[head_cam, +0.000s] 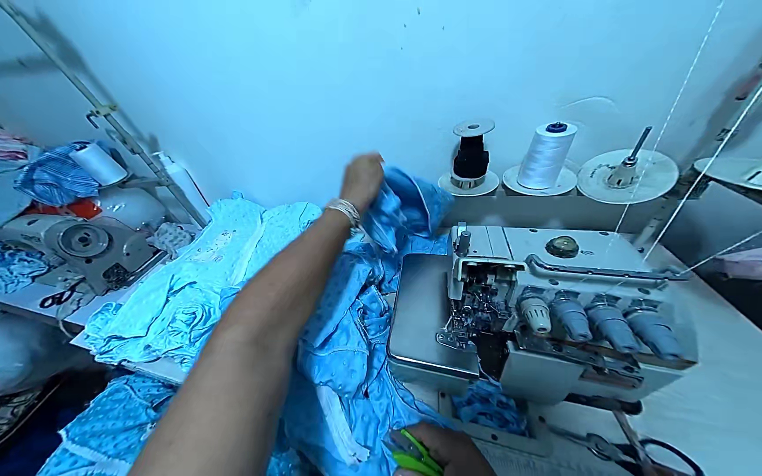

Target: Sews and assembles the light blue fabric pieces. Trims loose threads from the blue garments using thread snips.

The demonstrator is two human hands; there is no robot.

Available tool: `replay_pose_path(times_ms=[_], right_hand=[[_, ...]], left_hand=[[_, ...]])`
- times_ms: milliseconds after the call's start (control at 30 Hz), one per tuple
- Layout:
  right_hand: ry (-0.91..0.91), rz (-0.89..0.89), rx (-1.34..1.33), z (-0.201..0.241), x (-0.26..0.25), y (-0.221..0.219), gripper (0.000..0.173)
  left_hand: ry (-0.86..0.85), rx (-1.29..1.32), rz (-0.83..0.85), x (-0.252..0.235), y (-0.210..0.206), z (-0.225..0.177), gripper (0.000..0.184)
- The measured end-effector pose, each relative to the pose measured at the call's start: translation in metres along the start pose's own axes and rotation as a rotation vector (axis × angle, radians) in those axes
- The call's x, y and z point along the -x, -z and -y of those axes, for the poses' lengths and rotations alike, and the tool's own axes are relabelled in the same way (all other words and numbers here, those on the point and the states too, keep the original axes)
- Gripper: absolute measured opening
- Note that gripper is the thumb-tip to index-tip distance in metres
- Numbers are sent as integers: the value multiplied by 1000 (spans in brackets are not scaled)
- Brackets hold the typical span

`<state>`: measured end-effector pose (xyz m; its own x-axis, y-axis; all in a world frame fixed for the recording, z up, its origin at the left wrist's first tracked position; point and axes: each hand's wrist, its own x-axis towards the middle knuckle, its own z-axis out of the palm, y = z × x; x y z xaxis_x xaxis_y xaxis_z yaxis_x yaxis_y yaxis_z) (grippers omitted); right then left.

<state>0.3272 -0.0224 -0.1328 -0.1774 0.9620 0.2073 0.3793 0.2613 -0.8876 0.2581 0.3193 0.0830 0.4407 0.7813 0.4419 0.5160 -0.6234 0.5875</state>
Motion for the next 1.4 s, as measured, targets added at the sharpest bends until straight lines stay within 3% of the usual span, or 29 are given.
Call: replay_pose_path(times_ms=[133,267,333,433,500,533,667,767,833,933,1000,1100,1200,1300,1400], right_hand=[[31,27,-3,-4,2,0,38],[43,78,-101,-10,-2,2,42],[64,73,-129,-14,-2,2,42],[86,40,-145,-18,-1,0,43],[81,22,-156,-16,0,1,41],[74,12,-155,-14,0,3,39],[67,-92,-108,0,5,11,38],[108,-143,-66,9,6,14,38],[145,-156,-37,14,6,13,40],[205,-169,49,22,10,11,41],[240,-178,167,24,15,14,43],[232,-244,275,21,25,24,45],[180,-393,268,17,20,30,46],[258,-516,279,33,-3,31,44],[402,-591,395,67,-29,30,44]], left_hand=[[-260,25,-424,29,118,-36,26],[-354,-475,-746,93,191,-44,31],[-197,-753,-646,120,197,-20,33],[318,-853,-44,153,180,42,27],[471,-860,347,167,167,85,27],[479,-879,427,171,162,86,31],[97,-752,278,183,150,15,35],[-244,-458,457,190,117,-31,28],[-369,-379,605,187,76,-34,40],[-318,-586,679,177,26,-20,61],[-184,-658,681,169,21,-16,45],[-223,-335,522,166,56,-11,16],[-267,184,334,185,104,-11,9],[-253,559,255,209,130,-13,18],[-252,708,224,228,133,-21,29]])
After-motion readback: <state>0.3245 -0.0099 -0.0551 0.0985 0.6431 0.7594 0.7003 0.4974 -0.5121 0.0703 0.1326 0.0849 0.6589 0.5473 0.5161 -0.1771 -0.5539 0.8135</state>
